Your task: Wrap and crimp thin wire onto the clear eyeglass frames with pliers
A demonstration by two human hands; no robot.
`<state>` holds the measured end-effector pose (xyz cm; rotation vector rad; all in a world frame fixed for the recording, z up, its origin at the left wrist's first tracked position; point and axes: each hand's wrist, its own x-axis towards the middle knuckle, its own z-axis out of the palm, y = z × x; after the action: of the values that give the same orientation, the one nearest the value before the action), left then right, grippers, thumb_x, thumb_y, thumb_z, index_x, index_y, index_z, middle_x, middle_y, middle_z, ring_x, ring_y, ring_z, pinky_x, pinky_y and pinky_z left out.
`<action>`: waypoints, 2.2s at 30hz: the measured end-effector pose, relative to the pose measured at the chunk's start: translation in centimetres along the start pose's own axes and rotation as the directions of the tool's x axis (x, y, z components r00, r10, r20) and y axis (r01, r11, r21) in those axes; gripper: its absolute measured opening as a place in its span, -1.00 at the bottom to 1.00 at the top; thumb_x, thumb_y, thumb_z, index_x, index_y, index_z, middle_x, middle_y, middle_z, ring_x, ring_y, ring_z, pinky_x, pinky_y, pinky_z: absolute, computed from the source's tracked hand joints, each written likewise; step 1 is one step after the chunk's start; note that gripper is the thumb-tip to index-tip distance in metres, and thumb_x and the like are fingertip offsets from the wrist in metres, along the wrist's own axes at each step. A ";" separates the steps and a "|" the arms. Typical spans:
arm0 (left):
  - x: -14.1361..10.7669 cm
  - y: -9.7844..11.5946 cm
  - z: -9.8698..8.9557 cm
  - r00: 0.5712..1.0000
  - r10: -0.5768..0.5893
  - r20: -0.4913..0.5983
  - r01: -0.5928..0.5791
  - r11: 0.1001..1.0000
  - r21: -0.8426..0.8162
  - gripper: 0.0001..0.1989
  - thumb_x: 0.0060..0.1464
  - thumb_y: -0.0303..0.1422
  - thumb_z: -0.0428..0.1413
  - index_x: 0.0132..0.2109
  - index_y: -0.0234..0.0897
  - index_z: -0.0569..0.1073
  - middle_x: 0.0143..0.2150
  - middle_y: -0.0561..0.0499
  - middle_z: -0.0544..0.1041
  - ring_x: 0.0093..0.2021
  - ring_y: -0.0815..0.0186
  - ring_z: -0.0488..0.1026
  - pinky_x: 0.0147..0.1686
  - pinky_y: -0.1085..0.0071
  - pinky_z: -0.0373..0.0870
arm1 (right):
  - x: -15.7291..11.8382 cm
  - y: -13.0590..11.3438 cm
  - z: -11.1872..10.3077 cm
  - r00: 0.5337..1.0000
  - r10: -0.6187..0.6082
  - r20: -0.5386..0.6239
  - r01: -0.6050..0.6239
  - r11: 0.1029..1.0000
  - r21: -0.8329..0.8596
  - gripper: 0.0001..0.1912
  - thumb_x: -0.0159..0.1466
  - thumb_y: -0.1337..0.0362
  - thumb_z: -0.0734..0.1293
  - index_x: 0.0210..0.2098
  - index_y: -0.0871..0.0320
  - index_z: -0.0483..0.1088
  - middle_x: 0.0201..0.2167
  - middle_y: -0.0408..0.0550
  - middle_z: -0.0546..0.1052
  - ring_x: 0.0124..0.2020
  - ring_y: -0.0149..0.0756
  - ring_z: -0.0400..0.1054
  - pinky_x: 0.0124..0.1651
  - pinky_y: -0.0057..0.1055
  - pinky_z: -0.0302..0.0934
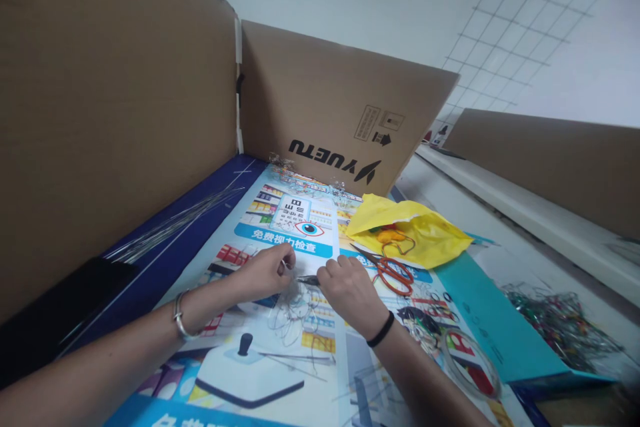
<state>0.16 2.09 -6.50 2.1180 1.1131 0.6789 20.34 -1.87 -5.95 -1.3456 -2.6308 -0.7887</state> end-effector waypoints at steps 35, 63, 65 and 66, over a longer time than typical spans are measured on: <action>0.0 -0.2 0.0 0.997 -0.023 0.076 0.024 1.000 -0.017 -0.78 -0.21 -0.55 -0.01 -0.32 -0.26 0.29 -0.49 0.16 0.38 -0.49 0.40 0.32 -0.51 0.54 0.17 | -0.2 -0.3 0.9 0.998 0.057 0.007 -0.057 0.997 0.051 -0.93 0.14 0.38 0.29 -0.45 0.15 0.28 -0.49 -0.08 0.35 -0.39 -0.25 0.16 -0.35 -0.33 -0.14; 0.0 -0.7 0.1 0.991 -0.030 0.130 0.045 0.992 -0.120 -0.75 -0.20 -0.56 0.00 -0.29 -0.25 0.26 -0.38 0.09 0.48 -0.38 0.36 0.43 -0.45 0.53 0.30 | 0.0 0.3 0.3 0.993 0.022 0.120 -0.035 0.994 0.104 -0.93 0.16 0.34 0.29 -0.44 0.16 0.30 -0.48 -0.07 0.39 -0.36 -0.27 0.21 -0.35 -0.37 -0.11; 0.0 -0.8 0.2 0.992 -0.026 0.127 0.039 0.994 -0.099 -0.76 -0.20 -0.56 0.00 -0.29 -0.25 0.26 -0.39 0.09 0.48 -0.38 0.35 0.44 -0.44 0.53 0.30 | 0.0 0.4 0.3 0.992 0.022 0.124 -0.036 0.993 0.114 -0.92 0.16 0.32 0.30 -0.44 0.17 0.30 -0.47 -0.07 0.39 -0.36 -0.28 0.21 -0.35 -0.37 -0.11; 0.0 -0.9 0.2 0.992 -0.022 0.125 0.033 0.995 -0.090 -0.76 -0.20 -0.57 0.00 -0.30 -0.25 0.27 -0.39 0.09 0.48 -0.38 0.35 0.44 -0.44 0.53 0.29 | 0.0 0.4 0.3 0.992 0.024 0.127 -0.039 0.992 0.122 -0.91 0.17 0.31 0.30 -0.44 0.17 0.31 -0.47 -0.07 0.40 -0.35 -0.28 0.22 -0.35 -0.37 -0.11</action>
<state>-0.19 2.38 -7.27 2.0339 1.0226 0.5667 20.69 -1.52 -6.08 -1.4434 -2.6934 -0.5434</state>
